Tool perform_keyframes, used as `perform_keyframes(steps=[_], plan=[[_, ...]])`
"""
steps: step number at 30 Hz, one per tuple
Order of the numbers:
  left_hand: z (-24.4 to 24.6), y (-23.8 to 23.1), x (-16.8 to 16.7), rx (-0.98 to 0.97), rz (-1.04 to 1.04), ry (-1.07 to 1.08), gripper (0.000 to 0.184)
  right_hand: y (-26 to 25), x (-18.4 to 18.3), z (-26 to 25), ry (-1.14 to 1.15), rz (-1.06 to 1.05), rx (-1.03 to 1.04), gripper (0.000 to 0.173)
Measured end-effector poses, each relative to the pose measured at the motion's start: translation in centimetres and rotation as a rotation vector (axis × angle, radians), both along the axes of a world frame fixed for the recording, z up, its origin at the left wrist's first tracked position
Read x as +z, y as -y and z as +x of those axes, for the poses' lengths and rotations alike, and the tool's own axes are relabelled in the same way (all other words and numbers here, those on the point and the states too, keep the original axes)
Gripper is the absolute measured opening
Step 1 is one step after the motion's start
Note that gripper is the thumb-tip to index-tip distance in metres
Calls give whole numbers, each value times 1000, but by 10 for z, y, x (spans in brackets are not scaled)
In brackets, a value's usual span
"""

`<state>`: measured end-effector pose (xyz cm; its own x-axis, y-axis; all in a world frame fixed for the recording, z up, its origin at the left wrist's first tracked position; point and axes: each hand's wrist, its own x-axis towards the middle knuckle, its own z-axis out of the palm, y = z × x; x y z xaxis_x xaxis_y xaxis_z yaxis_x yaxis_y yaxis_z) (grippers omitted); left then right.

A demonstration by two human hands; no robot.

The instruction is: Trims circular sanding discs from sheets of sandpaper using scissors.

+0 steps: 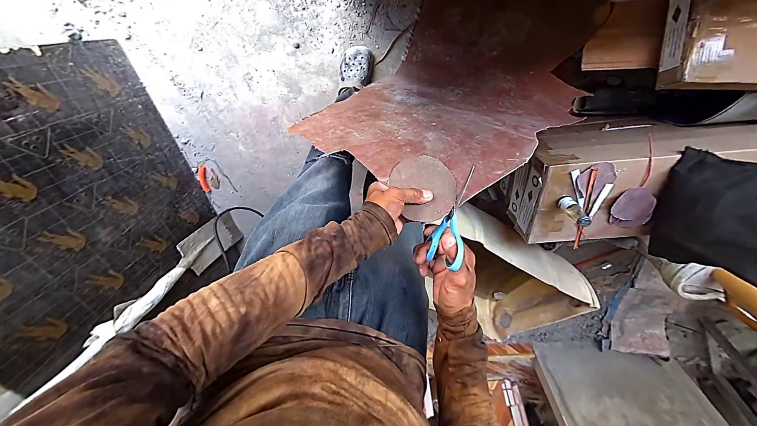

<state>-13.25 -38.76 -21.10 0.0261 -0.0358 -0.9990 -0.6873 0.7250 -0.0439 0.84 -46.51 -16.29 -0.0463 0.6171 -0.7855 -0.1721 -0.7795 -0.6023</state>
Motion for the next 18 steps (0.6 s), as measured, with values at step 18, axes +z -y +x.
perform_keyframes(steps=[18], plan=[[4, 78, -49, -3, -39, -41, 55, 73, -53, 24, -155, -129, 33, 51]])
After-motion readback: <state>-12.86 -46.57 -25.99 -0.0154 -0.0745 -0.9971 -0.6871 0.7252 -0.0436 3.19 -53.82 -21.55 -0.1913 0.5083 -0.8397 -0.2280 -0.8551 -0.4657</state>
